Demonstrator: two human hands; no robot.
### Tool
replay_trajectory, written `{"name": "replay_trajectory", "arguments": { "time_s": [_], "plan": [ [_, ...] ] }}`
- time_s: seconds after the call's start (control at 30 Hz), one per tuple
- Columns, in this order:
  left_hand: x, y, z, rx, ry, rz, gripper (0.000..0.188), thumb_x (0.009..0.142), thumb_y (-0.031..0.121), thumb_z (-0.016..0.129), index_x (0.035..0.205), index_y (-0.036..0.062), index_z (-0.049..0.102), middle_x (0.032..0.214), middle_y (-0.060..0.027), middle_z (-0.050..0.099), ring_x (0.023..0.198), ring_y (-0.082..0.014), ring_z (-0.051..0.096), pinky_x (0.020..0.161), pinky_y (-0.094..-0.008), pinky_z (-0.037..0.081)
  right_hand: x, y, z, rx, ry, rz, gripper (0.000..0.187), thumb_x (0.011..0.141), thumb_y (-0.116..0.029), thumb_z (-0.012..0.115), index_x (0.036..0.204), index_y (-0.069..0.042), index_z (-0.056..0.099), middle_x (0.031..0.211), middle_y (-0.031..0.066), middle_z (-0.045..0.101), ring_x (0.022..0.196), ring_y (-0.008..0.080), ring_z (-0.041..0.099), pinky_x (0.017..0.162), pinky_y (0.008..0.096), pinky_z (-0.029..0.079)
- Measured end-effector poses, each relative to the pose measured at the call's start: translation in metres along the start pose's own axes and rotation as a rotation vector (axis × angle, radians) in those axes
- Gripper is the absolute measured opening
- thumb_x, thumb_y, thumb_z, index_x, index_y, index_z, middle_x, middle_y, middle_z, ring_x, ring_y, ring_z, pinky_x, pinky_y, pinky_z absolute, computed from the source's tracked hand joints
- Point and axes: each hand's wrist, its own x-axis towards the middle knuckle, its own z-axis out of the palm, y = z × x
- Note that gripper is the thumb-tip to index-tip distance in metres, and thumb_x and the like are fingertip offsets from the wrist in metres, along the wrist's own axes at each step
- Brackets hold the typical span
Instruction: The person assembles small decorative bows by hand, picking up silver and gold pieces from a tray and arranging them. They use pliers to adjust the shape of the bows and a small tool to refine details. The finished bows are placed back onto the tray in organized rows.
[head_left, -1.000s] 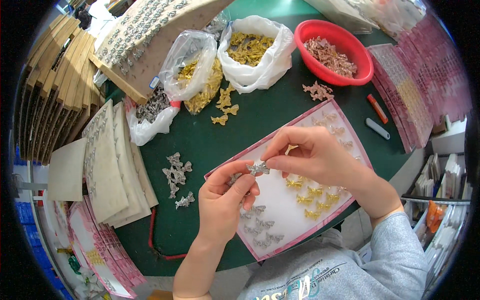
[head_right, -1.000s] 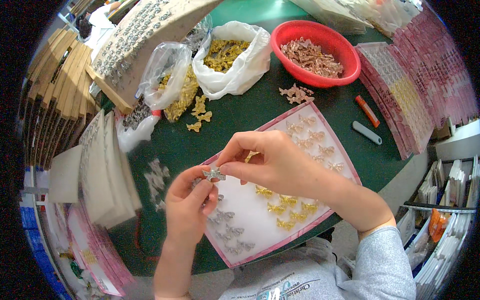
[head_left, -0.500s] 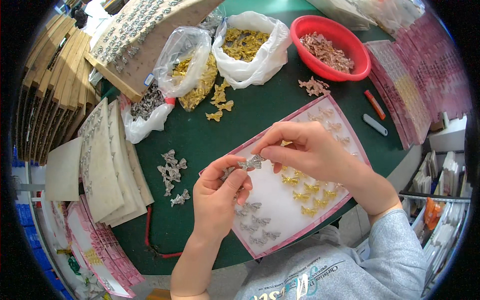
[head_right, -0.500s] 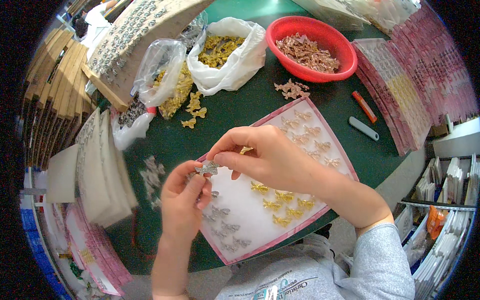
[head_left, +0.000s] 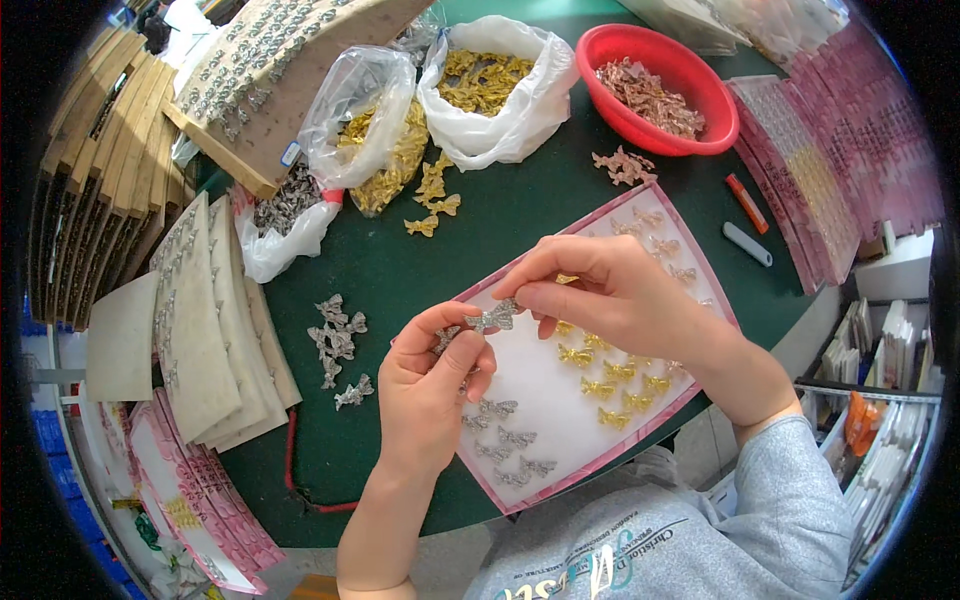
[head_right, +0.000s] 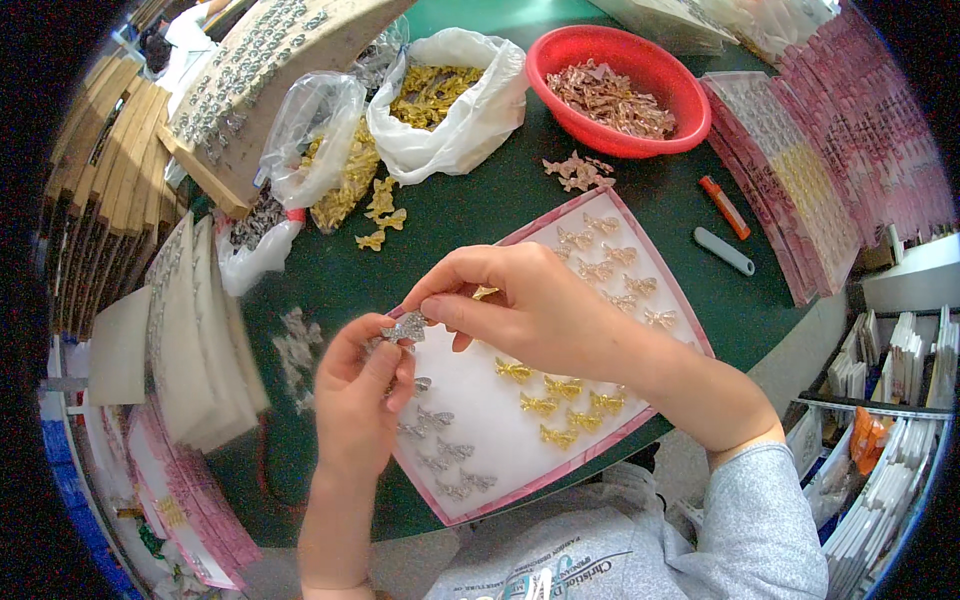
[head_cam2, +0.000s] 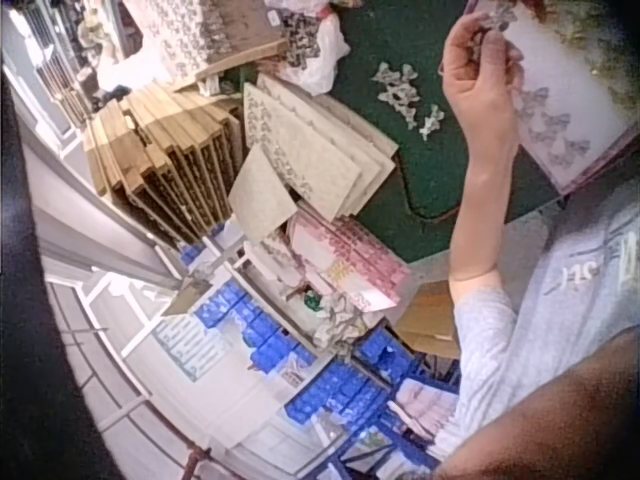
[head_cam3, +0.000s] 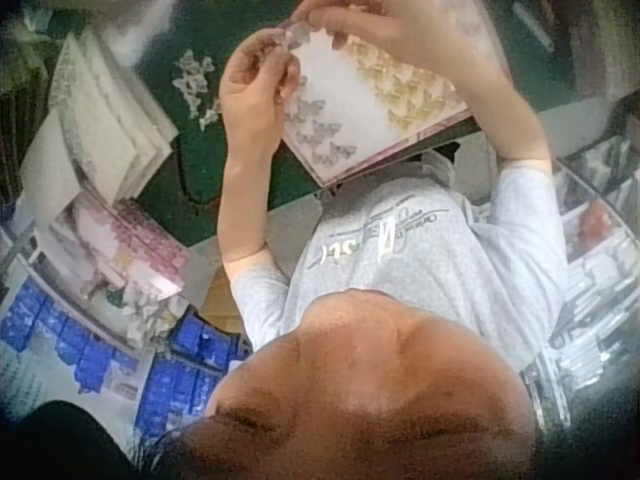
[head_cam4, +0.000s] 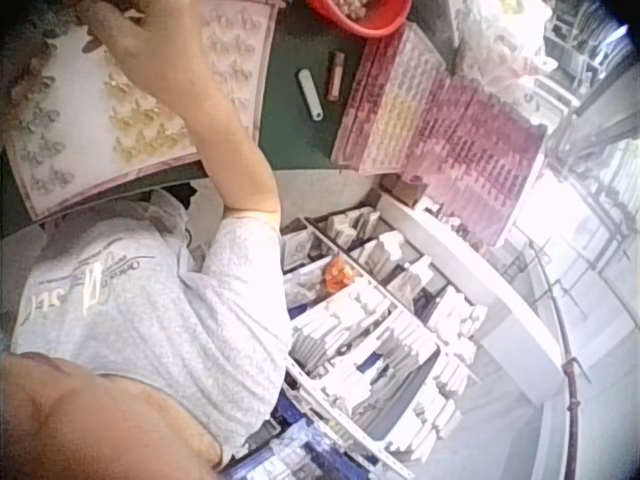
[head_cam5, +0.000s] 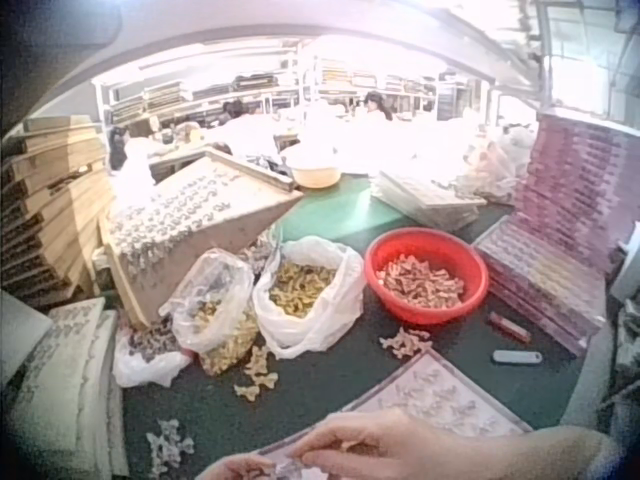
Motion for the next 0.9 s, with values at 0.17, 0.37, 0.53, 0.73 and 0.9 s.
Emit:
{"name": "replay_trajectory", "arguments": {
  "time_s": [0.17, 0.37, 0.53, 0.73, 0.9],
  "plan": [
    [0.0000, -0.0013, -0.0045, -0.018, -0.029, -0.018, 0.019, 0.082, 0.001, 0.051, 0.102, 0.0024, 0.051, 0.084, -0.0085, 0.055, 0.062, -0.0065, 0.047, 0.047, -0.0156, 0.034, 0.0003, -0.0029, 0.0001, -0.025, -0.002, 0.012, 0.014, 0.084, -0.004, 0.052, 0.094, 0.002, 0.059, 0.083, 0.0054, 0.061, 0.065, 0.0075, 0.057, 0.056, 0.0187, 0.046],
    [0.0000, -0.0010, -0.0043, -0.007, -0.016, -0.028, 0.019, 0.082, 0.000, 0.050, 0.101, 0.0020, 0.051, 0.083, -0.0082, 0.054, 0.062, -0.0064, 0.047, 0.046, -0.0159, 0.034, 0.0007, -0.0010, -0.0005, -0.025, 0.005, 0.001, 0.016, 0.084, -0.006, 0.051, 0.096, 0.002, 0.059, 0.082, 0.0051, 0.061, 0.065, 0.0075, 0.057, 0.056, 0.0187, 0.045],
    [0.0004, -0.0017, -0.0043, -0.007, -0.017, -0.017, 0.018, 0.083, 0.001, 0.050, 0.100, 0.0017, 0.051, 0.079, -0.0072, 0.054, 0.059, -0.0063, 0.045, 0.045, -0.0163, 0.032, 0.0006, -0.0017, 0.0006, -0.022, 0.025, 0.010, 0.016, 0.083, -0.008, 0.051, 0.093, 0.001, 0.059, 0.077, 0.0066, 0.061, 0.064, 0.0097, 0.058, 0.058, 0.0219, 0.047],
    [0.0006, -0.0010, -0.0004, -0.008, 0.016, -0.004, 0.015, 0.084, 0.003, 0.051, 0.099, 0.0011, 0.052, 0.071, -0.0052, 0.055, 0.054, -0.0060, 0.043, 0.045, -0.0170, 0.029, 0.0001, -0.0013, 0.0002, -0.036, 0.025, 0.001, 0.016, 0.083, -0.008, 0.051, 0.094, 0.001, 0.058, 0.077, 0.0064, 0.060, 0.064, 0.0097, 0.058, 0.059, 0.0217, 0.047],
    [0.0009, -0.0007, -0.0012, -0.008, 0.009, -0.008, 0.015, 0.084, 0.004, 0.052, 0.099, 0.0005, 0.052, 0.071, -0.0053, 0.055, 0.054, -0.0057, 0.043, 0.045, -0.0168, 0.030, 0.0004, -0.0026, 0.0005, -0.028, 0.027, 0.010, 0.016, 0.083, -0.007, 0.051, 0.095, 0.001, 0.058, 0.078, 0.0064, 0.060, 0.066, 0.0094, 0.057, 0.060, 0.0220, 0.048]
  ]
}}
